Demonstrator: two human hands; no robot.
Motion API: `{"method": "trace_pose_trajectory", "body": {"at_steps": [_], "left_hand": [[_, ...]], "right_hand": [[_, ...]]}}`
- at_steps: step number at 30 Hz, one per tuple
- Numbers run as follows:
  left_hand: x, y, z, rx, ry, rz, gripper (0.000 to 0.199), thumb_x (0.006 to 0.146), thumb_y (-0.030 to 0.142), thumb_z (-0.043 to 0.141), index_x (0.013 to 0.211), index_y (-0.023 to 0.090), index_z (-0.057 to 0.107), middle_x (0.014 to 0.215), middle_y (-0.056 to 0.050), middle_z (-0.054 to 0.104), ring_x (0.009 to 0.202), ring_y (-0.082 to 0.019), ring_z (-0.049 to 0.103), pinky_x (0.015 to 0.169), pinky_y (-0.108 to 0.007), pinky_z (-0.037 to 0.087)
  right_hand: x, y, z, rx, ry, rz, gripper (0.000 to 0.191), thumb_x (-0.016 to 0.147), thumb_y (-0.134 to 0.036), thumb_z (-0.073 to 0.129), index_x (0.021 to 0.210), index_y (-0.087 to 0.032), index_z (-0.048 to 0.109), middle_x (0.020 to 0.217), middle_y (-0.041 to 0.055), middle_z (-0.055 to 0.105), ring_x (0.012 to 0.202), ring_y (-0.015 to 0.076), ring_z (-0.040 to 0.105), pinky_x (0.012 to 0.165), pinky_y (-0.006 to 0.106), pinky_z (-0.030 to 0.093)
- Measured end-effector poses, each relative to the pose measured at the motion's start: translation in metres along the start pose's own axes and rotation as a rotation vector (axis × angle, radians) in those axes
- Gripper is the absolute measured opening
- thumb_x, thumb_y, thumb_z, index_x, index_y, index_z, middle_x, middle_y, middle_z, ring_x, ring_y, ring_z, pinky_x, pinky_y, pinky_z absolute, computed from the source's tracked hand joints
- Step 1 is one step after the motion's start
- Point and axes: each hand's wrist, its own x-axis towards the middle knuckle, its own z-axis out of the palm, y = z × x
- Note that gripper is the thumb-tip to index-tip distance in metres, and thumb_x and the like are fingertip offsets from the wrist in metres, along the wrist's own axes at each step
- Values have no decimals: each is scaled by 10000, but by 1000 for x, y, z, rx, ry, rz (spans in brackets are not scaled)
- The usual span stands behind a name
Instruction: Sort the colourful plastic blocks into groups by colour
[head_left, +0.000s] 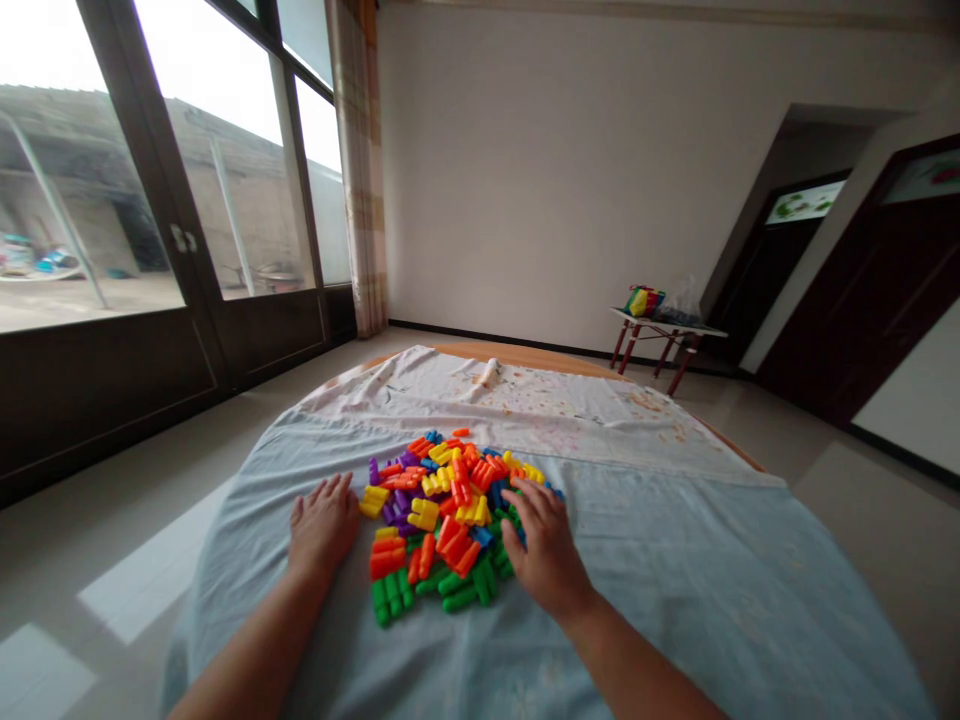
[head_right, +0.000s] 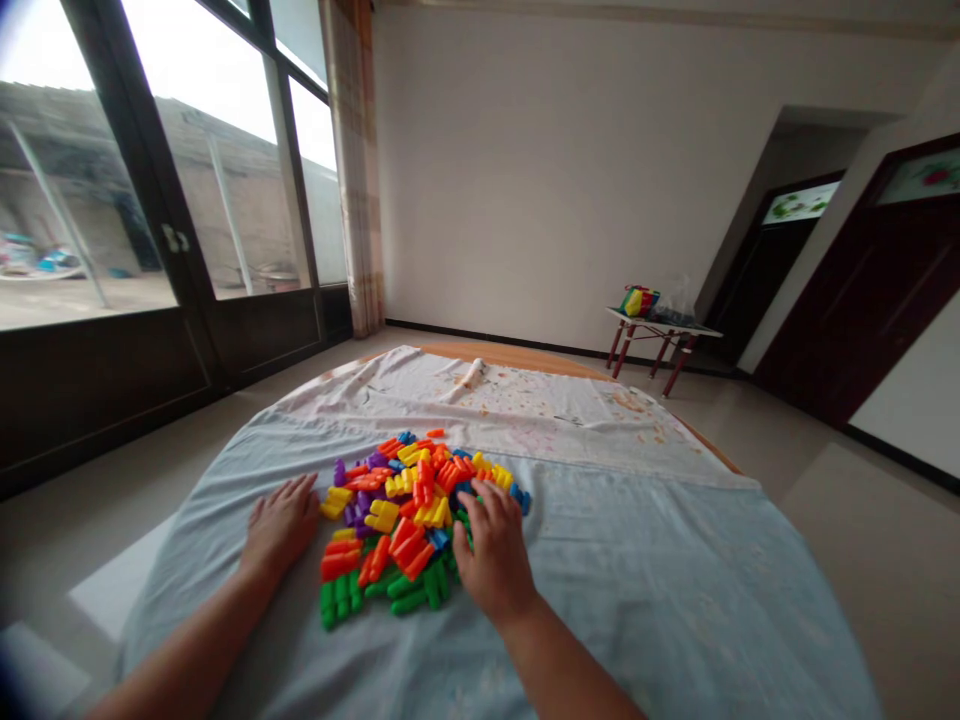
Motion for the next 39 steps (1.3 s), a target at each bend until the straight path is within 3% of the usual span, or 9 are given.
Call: {"method": "trace_pose_trajectory", "body": {"at_steps": [3, 8, 11, 15, 21, 28, 34, 37, 39], "left_hand": [[0, -1, 6, 55, -19, -28, 527, 881, 304, 237, 1330, 127, 450, 1420, -134, 433, 1336, -279, 332, 1108, -530, 170], [-3, -2, 7, 121, -45, -26, 530, 899, 317, 188, 1344, 168, 435, 1449, -92, 402, 1358, -248, 296, 1108, -518, 166], [-3, -4, 6, 153, -72, -13, 530, 895, 355, 218, 1347, 185, 436, 1462, -78, 385, 1373, -255, 263, 1111, -511, 163], [1, -5, 7, 175, -90, -37, 575, 900, 380, 130, 1357, 191, 422, 1469, -66, 376, 1373, -247, 261, 1115, -500, 163], [4, -3, 7, 164, -99, -39, 585, 890, 392, 129, 1364, 194, 408, 1473, -65, 370, 1374, -252, 253, 1113, -513, 155], [6, -5, 11, 159, -97, -35, 606, 875, 433, 145, 1356, 187, 419, 1476, -71, 362, 1374, -265, 247, 1111, -517, 150], [7, -4, 8, 153, -100, -28, 611, 869, 437, 155, 1361, 180, 411, 1479, -84, 355, 1376, -272, 237, 1111, -524, 148], [7, -3, 7, 149, -106, -27, 609, 869, 430, 159, 1361, 173, 410, 1480, -90, 352, 1377, -274, 234, 1111, -526, 150], [7, -3, 7, 147, -106, -28, 608, 869, 431, 161, 1362, 175, 410, 1481, -87, 350, 1377, -273, 234, 1112, -526, 151]], "right_hand": [[54, -51, 22, 42, -137, -75, 347, 867, -274, 460, 1184, -184, 567, 1286, 107, 516, 1236, 257, 388, 1079, 461, 268], [122, -121, 82, 22, -400, -167, 413, 860, -348, 458, 1210, -143, 536, 1363, 146, 452, 1290, 275, 323, 1081, 493, 215], [144, -140, 115, -10, -500, -160, 434, 857, -347, 443, 1213, -112, 524, 1406, 162, 404, 1330, 278, 277, 1096, 504, 167], [151, -133, 135, -100, -718, -63, 434, 852, -348, 434, 1223, -139, 515, 1332, 172, 486, 1283, 290, 366, 1057, 556, 207], [139, -100, 109, -198, -745, -61, 429, 806, -402, 488, 1183, -205, 548, 1233, 132, 571, 1234, 323, 417, 1017, 625, 200], [117, -66, 59, -244, -739, -73, 419, 786, -429, 499, 1109, -184, 608, 1173, 135, 608, 1171, 316, 469, 1015, 567, 243], [100, -27, 16, -341, -758, -50, 392, 763, -402, 562, 1081, -184, 635, 1205, 130, 591, 1196, 313, 443, 1049, 552, 184], [96, -27, 1, -361, -716, -26, 364, 752, -375, 589, 1054, -179, 644, 1152, 128, 612, 1196, 313, 437, 1057, 556, 170], [93, -44, 1, -301, -620, -73, 339, 774, -366, 567, 1047, -176, 639, 1124, 119, 618, 1188, 294, 438, 1070, 536, 177]]}}
